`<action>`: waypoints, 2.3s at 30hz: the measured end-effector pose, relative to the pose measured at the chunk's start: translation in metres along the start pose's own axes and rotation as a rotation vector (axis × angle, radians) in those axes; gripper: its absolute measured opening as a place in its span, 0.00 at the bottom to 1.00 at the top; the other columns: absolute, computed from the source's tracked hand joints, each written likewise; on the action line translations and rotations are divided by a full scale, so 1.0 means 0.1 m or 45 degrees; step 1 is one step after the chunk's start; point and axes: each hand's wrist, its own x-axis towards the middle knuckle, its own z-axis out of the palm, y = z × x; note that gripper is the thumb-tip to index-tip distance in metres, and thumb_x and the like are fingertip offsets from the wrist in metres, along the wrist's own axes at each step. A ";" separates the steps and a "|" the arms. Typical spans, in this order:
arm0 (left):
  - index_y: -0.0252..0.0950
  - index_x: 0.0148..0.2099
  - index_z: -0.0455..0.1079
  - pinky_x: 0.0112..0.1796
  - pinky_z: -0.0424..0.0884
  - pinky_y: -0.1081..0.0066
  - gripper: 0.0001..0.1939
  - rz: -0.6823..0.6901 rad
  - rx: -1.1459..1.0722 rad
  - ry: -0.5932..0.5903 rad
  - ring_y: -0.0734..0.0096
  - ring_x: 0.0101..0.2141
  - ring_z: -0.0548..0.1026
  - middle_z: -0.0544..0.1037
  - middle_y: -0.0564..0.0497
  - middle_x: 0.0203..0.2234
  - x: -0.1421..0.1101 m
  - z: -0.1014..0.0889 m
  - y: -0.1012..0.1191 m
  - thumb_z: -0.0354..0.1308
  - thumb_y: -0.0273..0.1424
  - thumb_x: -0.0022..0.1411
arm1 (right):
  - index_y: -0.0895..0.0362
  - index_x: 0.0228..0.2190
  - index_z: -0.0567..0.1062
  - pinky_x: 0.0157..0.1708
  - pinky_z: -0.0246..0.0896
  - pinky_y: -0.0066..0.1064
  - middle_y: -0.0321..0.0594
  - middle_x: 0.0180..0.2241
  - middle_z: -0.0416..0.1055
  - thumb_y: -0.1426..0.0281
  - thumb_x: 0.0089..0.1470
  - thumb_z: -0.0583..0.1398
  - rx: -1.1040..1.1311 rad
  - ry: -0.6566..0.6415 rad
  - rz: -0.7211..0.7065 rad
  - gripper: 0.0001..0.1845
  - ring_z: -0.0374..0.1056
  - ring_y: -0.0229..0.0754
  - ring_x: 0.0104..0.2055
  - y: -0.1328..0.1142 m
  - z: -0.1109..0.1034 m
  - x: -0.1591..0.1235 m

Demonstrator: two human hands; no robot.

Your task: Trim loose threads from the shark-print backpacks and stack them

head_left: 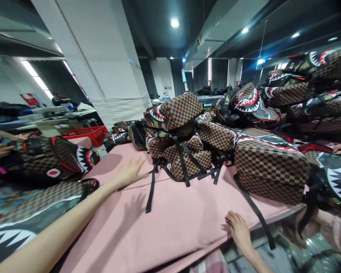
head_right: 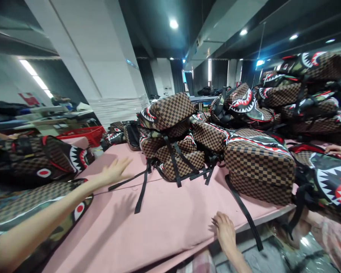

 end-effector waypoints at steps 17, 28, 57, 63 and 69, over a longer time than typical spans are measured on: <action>0.29 0.49 0.68 0.45 0.62 0.52 0.34 -0.076 -0.087 0.390 0.44 0.50 0.66 0.71 0.37 0.48 2.52 -0.09 1.16 0.47 0.54 0.56 | 0.56 0.44 0.72 0.49 0.58 0.40 0.42 0.44 0.73 0.80 0.45 0.51 0.049 0.461 -0.093 0.24 0.67 0.46 0.49 0.50 0.64 0.38; 0.34 0.35 0.70 0.29 0.64 0.70 0.13 0.722 0.079 0.421 0.68 0.28 0.68 0.70 0.49 0.22 -0.56 -0.12 0.68 0.47 0.33 0.64 | 0.58 0.31 0.75 0.40 0.63 0.42 0.47 0.32 0.75 0.55 0.45 0.56 1.066 0.438 0.552 0.21 0.71 0.51 0.38 0.22 0.07 0.53; 0.37 0.36 0.72 0.38 0.69 0.70 0.13 0.175 -0.973 -0.292 0.70 0.35 0.73 0.77 0.48 0.31 -3.03 0.68 1.40 0.46 0.31 0.64 | 0.55 0.45 0.71 0.28 0.62 0.28 0.41 0.34 0.69 0.65 0.51 0.60 0.386 -0.262 -0.348 0.18 0.68 0.41 0.33 -0.93 -0.71 -1.28; 0.38 0.42 0.68 0.35 0.65 0.73 0.11 -0.112 -0.809 -0.580 0.72 0.34 0.73 0.75 0.52 0.34 -2.48 0.83 1.86 0.45 0.32 0.64 | 0.56 0.45 0.71 0.28 0.61 0.25 0.40 0.33 0.69 0.74 0.55 0.54 0.326 -0.131 -0.510 0.15 0.68 0.38 0.31 -0.99 -0.61 -1.15; 0.37 0.44 0.61 0.31 0.62 0.71 0.13 -0.211 -0.615 -0.677 0.66 0.35 0.75 0.75 0.50 0.32 -2.34 0.83 1.95 0.46 0.39 0.64 | 0.58 0.38 0.73 0.28 0.59 0.25 0.40 0.31 0.71 0.76 0.57 0.52 0.393 -0.054 -0.727 0.10 0.67 0.35 0.28 -1.14 -0.62 -0.88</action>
